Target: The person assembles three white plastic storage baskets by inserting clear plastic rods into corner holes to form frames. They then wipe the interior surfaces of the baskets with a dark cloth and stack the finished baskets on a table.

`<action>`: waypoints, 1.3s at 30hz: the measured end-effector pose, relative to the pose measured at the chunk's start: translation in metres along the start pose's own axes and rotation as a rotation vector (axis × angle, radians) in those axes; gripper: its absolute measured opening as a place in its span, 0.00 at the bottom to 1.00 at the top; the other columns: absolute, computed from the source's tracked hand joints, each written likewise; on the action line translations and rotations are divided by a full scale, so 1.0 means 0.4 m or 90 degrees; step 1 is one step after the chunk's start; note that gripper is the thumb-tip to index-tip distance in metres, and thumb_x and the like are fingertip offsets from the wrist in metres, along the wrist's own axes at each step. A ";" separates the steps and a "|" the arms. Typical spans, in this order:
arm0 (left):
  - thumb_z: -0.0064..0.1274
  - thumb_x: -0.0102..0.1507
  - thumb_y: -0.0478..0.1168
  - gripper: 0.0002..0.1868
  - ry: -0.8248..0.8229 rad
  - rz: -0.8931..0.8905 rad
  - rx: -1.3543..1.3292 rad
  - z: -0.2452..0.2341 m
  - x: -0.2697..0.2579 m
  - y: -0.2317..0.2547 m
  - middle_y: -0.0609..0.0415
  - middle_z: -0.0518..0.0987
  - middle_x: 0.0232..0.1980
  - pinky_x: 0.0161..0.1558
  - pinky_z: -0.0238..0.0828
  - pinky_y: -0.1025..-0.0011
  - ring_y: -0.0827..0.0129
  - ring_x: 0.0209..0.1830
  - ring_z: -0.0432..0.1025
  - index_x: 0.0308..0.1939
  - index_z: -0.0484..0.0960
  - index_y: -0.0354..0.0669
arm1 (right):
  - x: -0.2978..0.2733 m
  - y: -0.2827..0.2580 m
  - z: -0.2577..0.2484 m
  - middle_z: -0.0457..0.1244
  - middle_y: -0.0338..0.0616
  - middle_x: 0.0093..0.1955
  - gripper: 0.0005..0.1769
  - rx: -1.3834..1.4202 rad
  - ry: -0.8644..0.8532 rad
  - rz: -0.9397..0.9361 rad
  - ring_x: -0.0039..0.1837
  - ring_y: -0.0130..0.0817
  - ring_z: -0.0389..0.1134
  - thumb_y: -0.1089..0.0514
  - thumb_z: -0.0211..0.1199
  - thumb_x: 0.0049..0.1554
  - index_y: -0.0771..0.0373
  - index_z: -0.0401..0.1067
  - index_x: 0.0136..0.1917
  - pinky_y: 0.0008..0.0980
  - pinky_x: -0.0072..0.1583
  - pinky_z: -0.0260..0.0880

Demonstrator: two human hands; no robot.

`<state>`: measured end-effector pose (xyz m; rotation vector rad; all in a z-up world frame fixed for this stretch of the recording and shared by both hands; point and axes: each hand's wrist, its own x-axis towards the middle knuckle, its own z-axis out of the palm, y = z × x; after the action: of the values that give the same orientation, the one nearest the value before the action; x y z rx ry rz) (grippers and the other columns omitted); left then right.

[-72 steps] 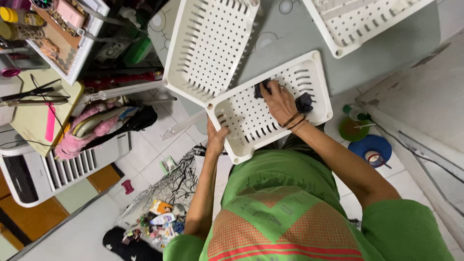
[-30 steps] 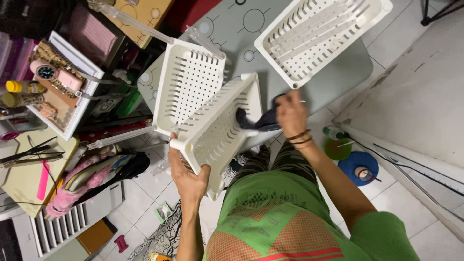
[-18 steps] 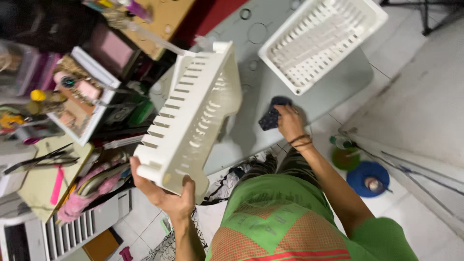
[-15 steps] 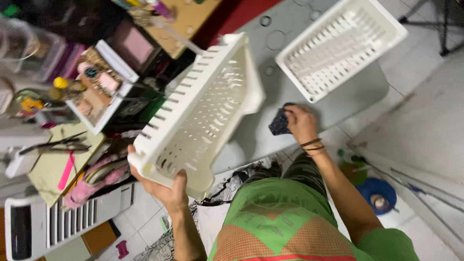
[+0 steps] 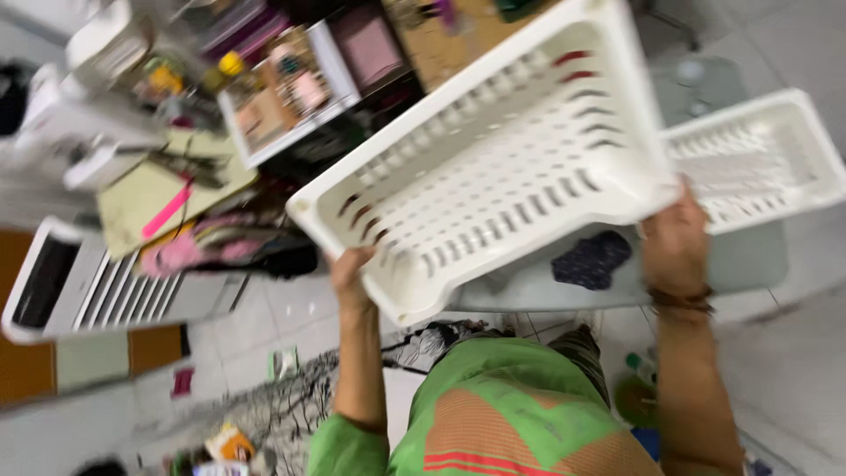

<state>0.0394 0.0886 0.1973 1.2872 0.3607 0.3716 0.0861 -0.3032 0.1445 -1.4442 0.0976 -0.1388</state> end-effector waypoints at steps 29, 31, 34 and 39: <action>0.42 0.51 0.29 0.33 -0.108 -0.099 -0.402 0.169 -0.131 -0.262 0.40 0.73 0.56 0.59 0.73 0.57 0.53 0.55 0.72 0.63 0.65 0.25 | -0.177 0.639 -0.026 0.67 0.58 0.60 0.21 -0.728 -0.037 0.088 0.61 0.49 0.70 0.57 0.69 0.58 0.64 0.73 0.63 0.47 0.66 0.72; 0.43 0.53 0.30 0.30 -0.135 -0.081 -0.354 0.185 -0.148 -0.303 0.41 0.73 0.53 0.55 0.74 0.58 0.54 0.52 0.72 0.62 0.65 0.24 | -0.124 0.550 -0.036 0.70 0.59 0.56 0.17 -0.349 0.050 0.197 0.55 0.48 0.73 0.60 0.66 0.57 0.69 0.74 0.59 0.47 0.58 0.74; 0.47 0.53 0.31 0.31 -0.100 -0.170 -0.258 0.209 -0.205 -0.400 0.43 0.71 0.52 0.52 0.74 0.63 0.59 0.49 0.72 0.61 0.63 0.31 | -0.113 0.375 -0.114 0.70 0.52 0.55 0.22 -0.058 0.032 0.066 0.54 0.42 0.73 0.65 0.61 0.54 0.70 0.72 0.62 0.40 0.56 0.75; 0.63 0.53 0.44 0.57 -0.290 -0.203 0.003 0.228 -0.256 -0.545 0.39 0.69 0.62 0.63 0.74 0.56 0.52 0.61 0.70 0.76 0.39 0.44 | -0.093 0.269 -0.138 0.67 0.46 0.53 0.23 -0.016 0.100 0.063 0.50 0.38 0.70 0.71 0.63 0.52 0.70 0.67 0.62 0.33 0.50 0.71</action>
<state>0.0049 -0.0881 0.0132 1.2529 0.1727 -0.1935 0.0447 -0.3388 0.0303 -1.4499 0.2988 -0.1702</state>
